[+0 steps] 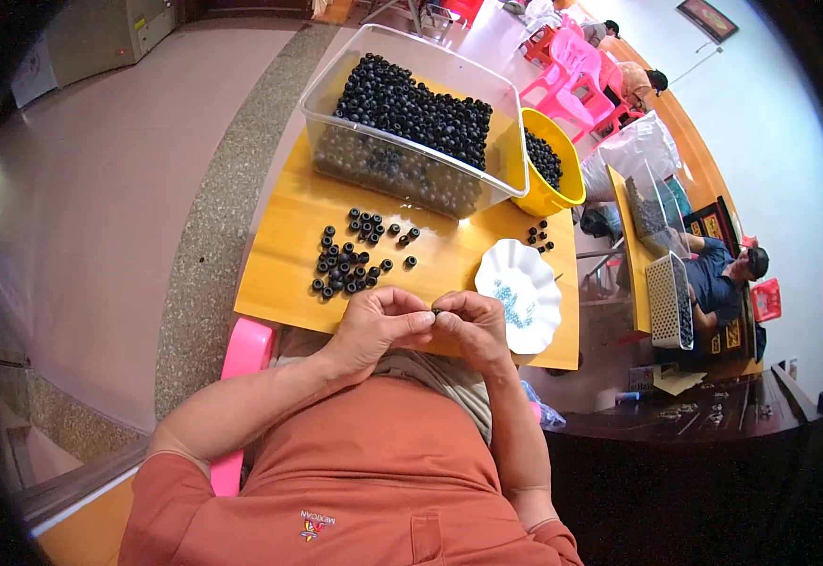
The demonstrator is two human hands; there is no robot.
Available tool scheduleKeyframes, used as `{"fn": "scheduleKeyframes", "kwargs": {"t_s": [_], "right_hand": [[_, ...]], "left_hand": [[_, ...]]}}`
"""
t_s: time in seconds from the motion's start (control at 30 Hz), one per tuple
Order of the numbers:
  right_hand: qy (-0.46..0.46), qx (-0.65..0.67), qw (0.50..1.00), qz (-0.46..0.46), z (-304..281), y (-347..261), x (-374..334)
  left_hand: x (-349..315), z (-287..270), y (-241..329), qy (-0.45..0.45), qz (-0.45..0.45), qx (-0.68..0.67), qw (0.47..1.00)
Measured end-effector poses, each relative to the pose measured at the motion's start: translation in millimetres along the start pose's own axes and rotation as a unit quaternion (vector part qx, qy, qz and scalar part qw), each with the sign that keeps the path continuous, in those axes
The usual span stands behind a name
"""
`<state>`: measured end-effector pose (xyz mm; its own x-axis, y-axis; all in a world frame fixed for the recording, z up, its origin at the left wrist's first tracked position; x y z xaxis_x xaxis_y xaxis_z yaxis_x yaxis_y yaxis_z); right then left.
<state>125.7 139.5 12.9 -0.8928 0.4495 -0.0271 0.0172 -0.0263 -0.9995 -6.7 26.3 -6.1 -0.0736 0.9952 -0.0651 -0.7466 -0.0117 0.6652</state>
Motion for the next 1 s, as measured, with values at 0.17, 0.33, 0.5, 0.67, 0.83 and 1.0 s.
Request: {"fn": "scheduleKeyframes", "kwargs": {"t_s": [0.17, 0.33, 0.5, 0.67, 0.83, 1.0], "right_hand": [[-0.011, 0.028, 0.999, 0.034, -3, 1, -2], [-0.056, 0.059, 0.996, 0.046, -2, -7, 1], [-0.069, 0.086, 0.992, 0.055, -6, -7, 1], [-0.047, 0.108, 0.989, 0.088, 2, -20, 1], [-0.063, 0.103, 0.989, 0.085, 1, -20, -1], [-0.084, 0.052, 0.989, 0.112, -2, -19, -3]], "left_hand": [[-1, 3, 1, -0.004, -0.01, 0.006, 1.0], [-2, 3, 1, 0.0, -0.026, 0.018, 0.999], [0, 4, 0, -0.027, -0.005, 0.048, 0.998], [-1, 7, 5, -0.042, -0.001, 0.088, 0.995], [0, 8, 2, -0.047, 0.006, 0.103, 0.994], [0, 4, -2, -0.044, 0.002, 0.11, 0.993]]}}
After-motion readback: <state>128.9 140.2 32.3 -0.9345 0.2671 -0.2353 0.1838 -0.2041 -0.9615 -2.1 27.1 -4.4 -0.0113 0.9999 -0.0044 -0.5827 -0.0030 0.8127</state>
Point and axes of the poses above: each hand's wrist, its own x-axis towards the middle knuckle, its own z-axis out of the palm, y = z × x, the point moved 3 cm from there along x, towards the middle knuckle, and after that the axes turned 9 degrees about -y, right-handed, at the moved point
